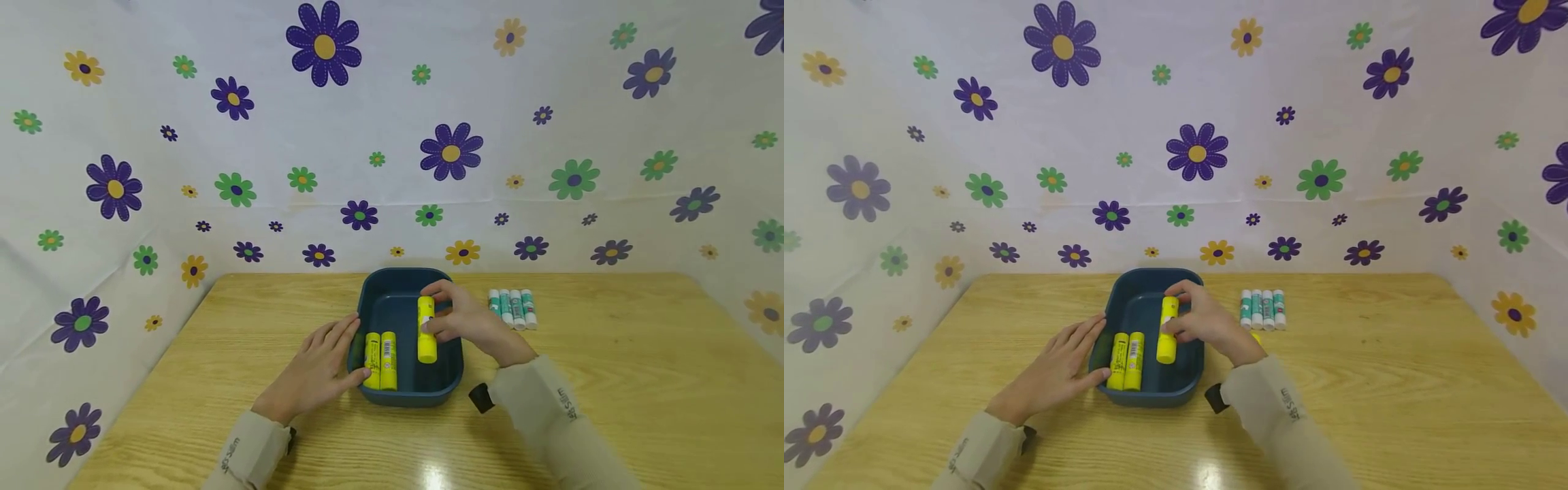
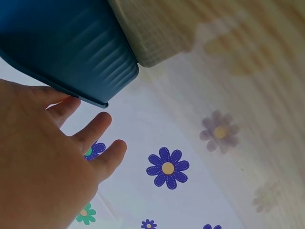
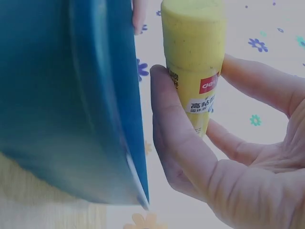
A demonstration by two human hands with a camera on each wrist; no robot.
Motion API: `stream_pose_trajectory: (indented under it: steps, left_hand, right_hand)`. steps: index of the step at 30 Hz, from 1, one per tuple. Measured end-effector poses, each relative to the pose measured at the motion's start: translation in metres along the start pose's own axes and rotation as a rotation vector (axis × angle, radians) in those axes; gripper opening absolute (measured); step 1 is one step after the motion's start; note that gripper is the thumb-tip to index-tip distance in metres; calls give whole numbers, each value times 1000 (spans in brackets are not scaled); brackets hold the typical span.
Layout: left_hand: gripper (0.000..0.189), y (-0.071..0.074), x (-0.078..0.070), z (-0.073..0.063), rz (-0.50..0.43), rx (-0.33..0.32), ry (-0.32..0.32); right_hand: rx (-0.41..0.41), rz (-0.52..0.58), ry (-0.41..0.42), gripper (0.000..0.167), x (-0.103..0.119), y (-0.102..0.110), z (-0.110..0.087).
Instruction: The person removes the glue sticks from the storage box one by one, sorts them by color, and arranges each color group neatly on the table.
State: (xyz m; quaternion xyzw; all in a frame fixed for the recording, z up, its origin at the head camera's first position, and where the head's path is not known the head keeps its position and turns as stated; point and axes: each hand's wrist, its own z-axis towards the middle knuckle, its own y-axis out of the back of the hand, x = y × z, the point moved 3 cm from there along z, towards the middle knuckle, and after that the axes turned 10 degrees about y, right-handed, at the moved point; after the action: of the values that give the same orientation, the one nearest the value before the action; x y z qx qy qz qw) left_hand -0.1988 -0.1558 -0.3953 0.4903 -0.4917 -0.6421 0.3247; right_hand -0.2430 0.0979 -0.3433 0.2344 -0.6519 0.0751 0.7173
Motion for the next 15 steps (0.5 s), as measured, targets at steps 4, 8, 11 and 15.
stream_pose_trajectory:
  steps: [4,8,11,15]
  left_hand:
    - [85,0,0,0,5,-9,-1]
    - [86,1,0,-1,2,-12,-3]
    - [86,1,0,-1,-1,-13,-7]
    - [86,0,-1,0,1,-10,-10]
  right_hand:
    - [-1,7,-4,62,2,11,-6]
    - [3,0,17,63,3,22,-12]
    - [-1,-26,23,64,1,29,-16]
    - [-9,-39,23,67,-4,38,-22]
